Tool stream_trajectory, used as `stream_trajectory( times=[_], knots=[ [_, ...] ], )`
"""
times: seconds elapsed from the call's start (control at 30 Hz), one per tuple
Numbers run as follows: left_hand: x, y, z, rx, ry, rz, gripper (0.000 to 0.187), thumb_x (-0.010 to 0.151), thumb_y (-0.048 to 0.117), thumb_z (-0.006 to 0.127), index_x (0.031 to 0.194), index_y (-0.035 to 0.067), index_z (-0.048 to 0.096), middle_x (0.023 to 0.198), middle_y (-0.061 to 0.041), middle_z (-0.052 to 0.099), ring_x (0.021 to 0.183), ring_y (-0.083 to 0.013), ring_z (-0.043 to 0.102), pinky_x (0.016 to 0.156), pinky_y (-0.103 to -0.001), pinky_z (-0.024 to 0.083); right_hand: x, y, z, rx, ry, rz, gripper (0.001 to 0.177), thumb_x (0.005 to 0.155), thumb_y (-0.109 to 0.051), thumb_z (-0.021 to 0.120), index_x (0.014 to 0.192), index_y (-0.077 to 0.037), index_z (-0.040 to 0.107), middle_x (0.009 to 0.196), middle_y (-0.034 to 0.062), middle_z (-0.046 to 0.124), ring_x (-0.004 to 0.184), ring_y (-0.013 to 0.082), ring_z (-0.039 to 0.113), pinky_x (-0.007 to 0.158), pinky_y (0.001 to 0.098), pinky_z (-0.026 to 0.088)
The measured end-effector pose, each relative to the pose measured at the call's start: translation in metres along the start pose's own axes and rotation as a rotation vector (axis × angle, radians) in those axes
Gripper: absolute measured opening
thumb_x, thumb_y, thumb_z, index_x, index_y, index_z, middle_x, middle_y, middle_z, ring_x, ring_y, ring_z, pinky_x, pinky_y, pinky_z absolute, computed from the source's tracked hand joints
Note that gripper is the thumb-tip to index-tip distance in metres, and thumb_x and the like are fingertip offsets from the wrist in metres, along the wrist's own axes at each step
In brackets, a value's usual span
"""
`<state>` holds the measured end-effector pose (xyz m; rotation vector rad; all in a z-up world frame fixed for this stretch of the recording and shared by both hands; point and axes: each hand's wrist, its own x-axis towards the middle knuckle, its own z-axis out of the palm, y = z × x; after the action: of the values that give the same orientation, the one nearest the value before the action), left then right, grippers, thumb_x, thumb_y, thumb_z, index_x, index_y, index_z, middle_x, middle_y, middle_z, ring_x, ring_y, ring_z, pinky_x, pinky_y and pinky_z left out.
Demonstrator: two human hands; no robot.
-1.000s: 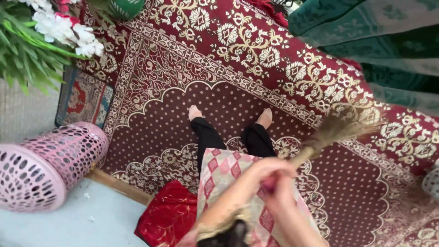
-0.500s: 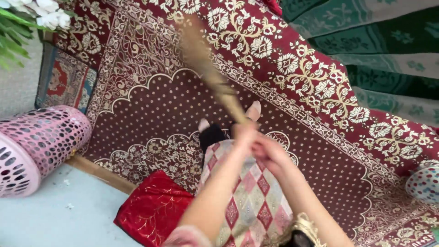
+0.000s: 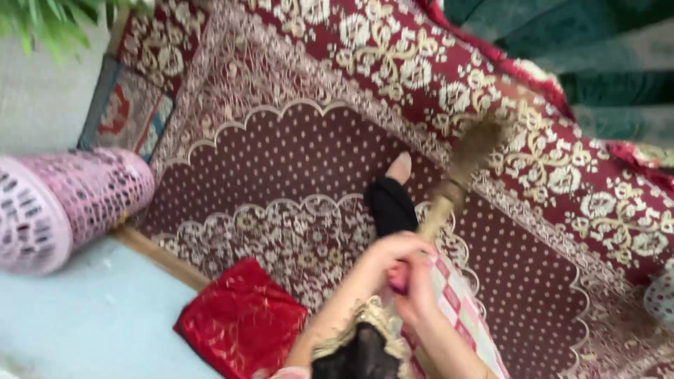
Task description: Sweeping a balcony floor with a broom.
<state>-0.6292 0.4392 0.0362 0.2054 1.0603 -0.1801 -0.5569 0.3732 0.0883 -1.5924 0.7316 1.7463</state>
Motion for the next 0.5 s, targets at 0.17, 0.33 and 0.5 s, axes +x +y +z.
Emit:
stream_trajectory(
  times=[0.17,0.33,0.5],
  knots=[
    [-0.028,-0.114,-0.059,-0.379,0.349,0.115,0.017,0.082,0.018,0.076,0.092,0.006,0.069,0.075,-0.008,0.071,0.057,-0.0185,0.064,0.042,-0.032,0.045,-0.008,0.062,-0.004,-0.287,-0.283,0.243,0.016,0.087,-0.015,0.064,0.074,-0.013,0.057,0.058,-0.0038,0.052,0.039,0.006,0.038,0.034,0.0213,0.027],
    [-0.02,-0.159,-0.059,-0.754,0.564,0.129,0.022,0.087,0.021,0.068,0.089,0.0,0.061,0.074,-0.014,0.073,0.058,-0.0239,0.068,0.039,-0.036,0.044,-0.006,0.061,-0.007,-0.551,-0.36,0.233,0.017,0.09,-0.013,0.064,0.077,-0.011,0.054,0.058,-0.0037,0.05,0.042,0.0063,0.042,0.037,0.0226,0.032],
    [0.067,-0.153,0.081,-0.469,0.524,0.148,0.024,0.084,0.02,0.074,0.089,-0.002,0.065,0.075,-0.012,0.067,0.063,-0.0235,0.07,0.052,-0.037,0.059,0.029,-0.001,-0.18,-0.325,-0.221,0.221,0.011,0.097,-0.015,0.062,0.087,-0.01,0.062,0.065,-0.0036,0.055,0.045,0.006,0.046,0.038,0.02,0.032]
  ],
)
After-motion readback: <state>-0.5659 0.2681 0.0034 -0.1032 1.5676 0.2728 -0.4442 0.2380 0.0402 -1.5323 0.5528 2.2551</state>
